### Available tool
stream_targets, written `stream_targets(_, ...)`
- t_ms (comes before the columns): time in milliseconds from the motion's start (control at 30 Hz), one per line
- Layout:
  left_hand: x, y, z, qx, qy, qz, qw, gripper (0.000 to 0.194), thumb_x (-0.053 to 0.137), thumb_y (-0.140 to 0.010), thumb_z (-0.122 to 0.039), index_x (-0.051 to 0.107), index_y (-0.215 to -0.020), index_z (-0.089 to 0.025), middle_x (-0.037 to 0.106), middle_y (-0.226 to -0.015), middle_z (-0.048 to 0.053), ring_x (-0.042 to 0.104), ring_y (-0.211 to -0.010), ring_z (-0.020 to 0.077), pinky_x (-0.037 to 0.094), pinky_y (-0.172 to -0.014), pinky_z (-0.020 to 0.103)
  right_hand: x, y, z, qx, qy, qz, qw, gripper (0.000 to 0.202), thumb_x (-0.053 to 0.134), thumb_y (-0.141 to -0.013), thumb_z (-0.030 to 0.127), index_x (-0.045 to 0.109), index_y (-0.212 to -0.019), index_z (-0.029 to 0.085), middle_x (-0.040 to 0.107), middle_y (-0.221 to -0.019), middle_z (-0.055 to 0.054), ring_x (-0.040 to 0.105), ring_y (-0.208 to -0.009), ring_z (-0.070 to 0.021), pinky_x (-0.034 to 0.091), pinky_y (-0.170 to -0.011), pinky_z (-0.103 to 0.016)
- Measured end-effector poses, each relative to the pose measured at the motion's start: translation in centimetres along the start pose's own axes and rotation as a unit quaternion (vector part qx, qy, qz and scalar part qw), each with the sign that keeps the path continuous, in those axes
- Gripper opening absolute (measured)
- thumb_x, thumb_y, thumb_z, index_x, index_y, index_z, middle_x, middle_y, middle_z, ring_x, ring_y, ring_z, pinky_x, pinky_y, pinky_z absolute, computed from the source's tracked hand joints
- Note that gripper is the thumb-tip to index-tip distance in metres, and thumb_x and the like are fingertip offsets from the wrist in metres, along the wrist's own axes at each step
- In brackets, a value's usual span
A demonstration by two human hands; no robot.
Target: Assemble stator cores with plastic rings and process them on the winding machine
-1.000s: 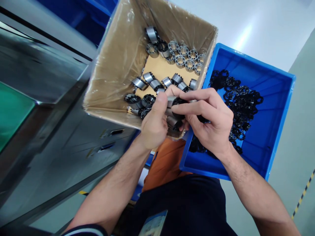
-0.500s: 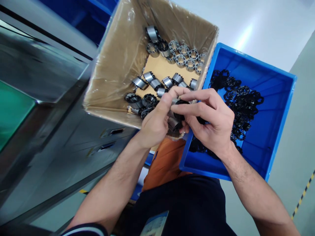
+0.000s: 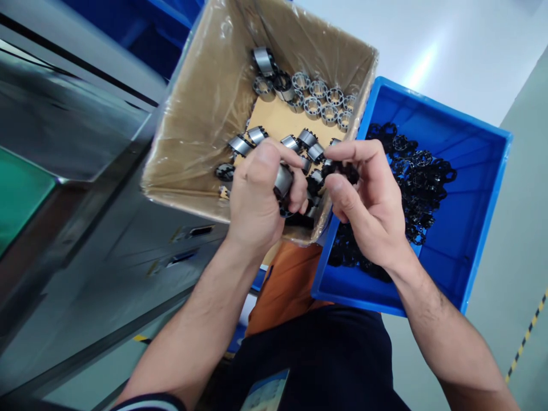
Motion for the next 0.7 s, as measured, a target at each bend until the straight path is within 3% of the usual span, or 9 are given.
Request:
stream_targets(67, 0.0, 0.0, -0.2, -0.003, 0.055, 0.005, 0.998, 0.04, 0.072, -0.117, -0.069, 0.074, -0.12, -0.029, 0.062, -0.073, -0.004, 0.051, -0.05, 0.0102, 0.043, -0.047, 0.026, 0.0, 0.3, -0.1, -0.037, 0.016, 0.002, 0.999, 0.024, 0.073, -0.119, 0.055, 0.066, -0.129, 0.034, 0.061, -0.091, 0.005, 0.057, -0.054, -0.0098, 0.052, -0.046, -0.024)
stream_targets(167, 0.2, 0.2, 0.0, -0.039, 0.071, 0.026, 0.996, 0.045, 0.073, -0.114, -0.07, 0.072, -0.138, -0.032, 0.072, -0.091, -0.001, 0.059, -0.056, 0.012, 0.05, -0.049, 0.027, 0.1, 0.6, -0.2, -0.051, 0.069, 0.02, 0.996, 0.034, 0.064, -0.122, 0.063, 0.068, -0.14, 0.034, 0.073, -0.1, 0.003, 0.066, -0.056, -0.01, 0.063, -0.054, -0.027)
stream_targets(267, 0.5, 0.6, 0.3, -0.05, -0.004, 0.067, 0.996, 0.051, 0.069, -0.113, -0.079, 0.073, -0.126, -0.03, 0.068, -0.081, -0.002, 0.06, -0.055, 0.0128, 0.05, -0.049, 0.027, -0.2, 0.6, -0.4, -0.024, 0.1, 0.033, 0.994, 0.04, 0.065, -0.122, 0.064, 0.075, -0.144, 0.033, 0.08, -0.123, -0.003, 0.072, -0.061, -0.011, 0.065, -0.053, -0.028)
stream_targets(333, 0.7, 0.9, 0.2, -0.025, -0.006, 0.093, 0.995, 0.055, 0.057, -0.118, -0.081, 0.073, -0.119, -0.029, 0.065, -0.076, -0.001, 0.059, -0.055, 0.0136, 0.05, -0.051, 0.028, -0.4, 0.4, -0.1, -0.039, 0.118, 0.024, 0.992, 0.036, 0.067, -0.122, 0.059, 0.08, -0.142, 0.034, 0.079, -0.133, -0.005, 0.078, -0.072, -0.0138, 0.069, -0.057, -0.029)
stream_targets(400, 0.9, 1.2, 0.1, -0.01, 0.012, 0.116, 0.993, 0.059, 0.046, -0.121, -0.081, 0.072, -0.118, -0.029, 0.066, -0.078, 0.0, 0.058, -0.056, 0.0143, 0.048, -0.051, 0.029, -0.6, 0.2, 0.3, -0.079, 0.155, 0.002, 0.985, 0.029, 0.069, -0.122, 0.051, 0.085, -0.139, 0.034, 0.079, -0.131, -0.006, 0.083, -0.091, -0.0188, 0.076, -0.071, -0.033)
stream_targets(467, 0.9, 1.3, 0.1, -0.029, 0.017, 0.126, 0.991, 0.056, 0.048, -0.121, -0.08, 0.072, -0.12, -0.029, 0.065, -0.079, 0.0, 0.057, -0.056, 0.0141, 0.046, -0.05, 0.029, -0.7, 0.1, 0.5, -0.11, 0.176, -0.021, 0.978, 0.024, 0.073, -0.12, 0.041, 0.086, -0.138, 0.034, 0.08, -0.122, -0.005, 0.083, -0.104, -0.0216, 0.078, -0.083, -0.036)
stream_targets(600, 0.7, 1.5, 0.2, -0.089, -0.004, 0.117, 0.989, 0.048, 0.061, -0.119, -0.075, 0.072, -0.134, -0.032, 0.06, -0.077, -0.002, 0.059, -0.057, 0.0138, 0.045, -0.05, 0.029, -0.6, 0.3, 0.5, -0.129, 0.136, -0.069, 0.98, 0.02, 0.087, -0.108, 0.026, 0.088, -0.127, 0.033, 0.084, -0.111, -0.001, 0.081, -0.097, -0.0185, 0.074, -0.079, -0.032)
stream_targets(700, 0.8, 1.6, 0.1, -0.067, -0.005, 0.137, 0.988, 0.047, 0.056, -0.122, -0.072, 0.072, -0.138, -0.031, 0.059, -0.075, -0.003, 0.058, -0.056, 0.0143, 0.045, -0.05, 0.03, -0.6, 0.4, 0.9, -0.153, 0.153, -0.084, 0.973, 0.003, 0.09, -0.107, 0.028, 0.09, -0.108, 0.031, 0.088, -0.107, -0.001, 0.086, -0.102, -0.0229, 0.077, -0.09, -0.042)
Point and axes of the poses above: each hand's wrist, its own y-axis away from the middle knuckle, its own x-axis out of the palm, z = x × y, the point moved 5 cm from there along -y, towards the middle knuckle
